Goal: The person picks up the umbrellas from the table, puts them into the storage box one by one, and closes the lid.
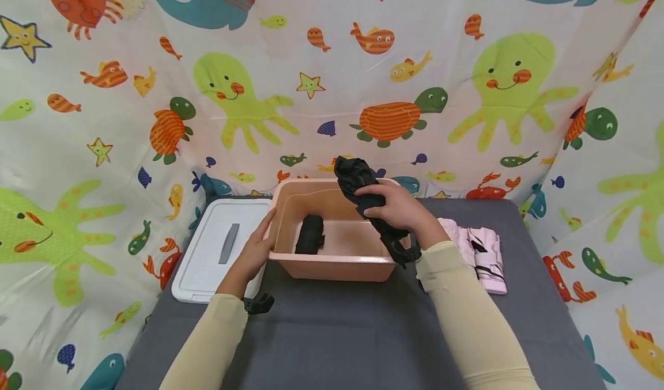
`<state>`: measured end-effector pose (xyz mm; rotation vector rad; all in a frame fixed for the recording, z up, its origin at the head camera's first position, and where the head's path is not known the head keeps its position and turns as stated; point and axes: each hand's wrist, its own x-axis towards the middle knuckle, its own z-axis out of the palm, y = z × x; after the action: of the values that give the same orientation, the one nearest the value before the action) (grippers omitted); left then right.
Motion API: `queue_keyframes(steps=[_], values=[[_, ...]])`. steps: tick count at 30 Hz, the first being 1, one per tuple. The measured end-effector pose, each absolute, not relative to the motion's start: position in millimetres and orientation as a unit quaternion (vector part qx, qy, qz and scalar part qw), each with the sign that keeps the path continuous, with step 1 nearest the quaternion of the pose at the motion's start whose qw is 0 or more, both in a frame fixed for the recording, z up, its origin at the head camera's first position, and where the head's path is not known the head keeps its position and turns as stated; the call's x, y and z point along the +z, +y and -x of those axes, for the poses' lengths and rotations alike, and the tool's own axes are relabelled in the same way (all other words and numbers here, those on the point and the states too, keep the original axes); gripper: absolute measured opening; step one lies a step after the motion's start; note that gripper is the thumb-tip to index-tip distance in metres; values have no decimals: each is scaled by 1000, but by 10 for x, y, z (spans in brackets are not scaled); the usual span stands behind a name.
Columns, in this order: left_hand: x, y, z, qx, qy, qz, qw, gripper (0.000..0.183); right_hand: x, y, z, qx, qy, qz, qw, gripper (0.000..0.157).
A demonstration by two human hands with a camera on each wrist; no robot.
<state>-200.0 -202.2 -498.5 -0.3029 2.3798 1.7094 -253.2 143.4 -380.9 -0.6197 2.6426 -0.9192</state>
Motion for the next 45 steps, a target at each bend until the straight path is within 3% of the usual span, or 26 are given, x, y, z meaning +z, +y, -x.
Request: queue_keyframes(steps=[15,22,45], values=[[-4993,-1992,1923,572,809,100,92,76,-4001,1110,2695,-296,911,249,143,44],[-4989,-1986,1892,573,811,89,83,77,-4126,1030,2756,-299,903,242,193,46],[-4986,-2006,1910,576,808,90,87,79,-4411,841,2935,-283,896,202,277,46]])
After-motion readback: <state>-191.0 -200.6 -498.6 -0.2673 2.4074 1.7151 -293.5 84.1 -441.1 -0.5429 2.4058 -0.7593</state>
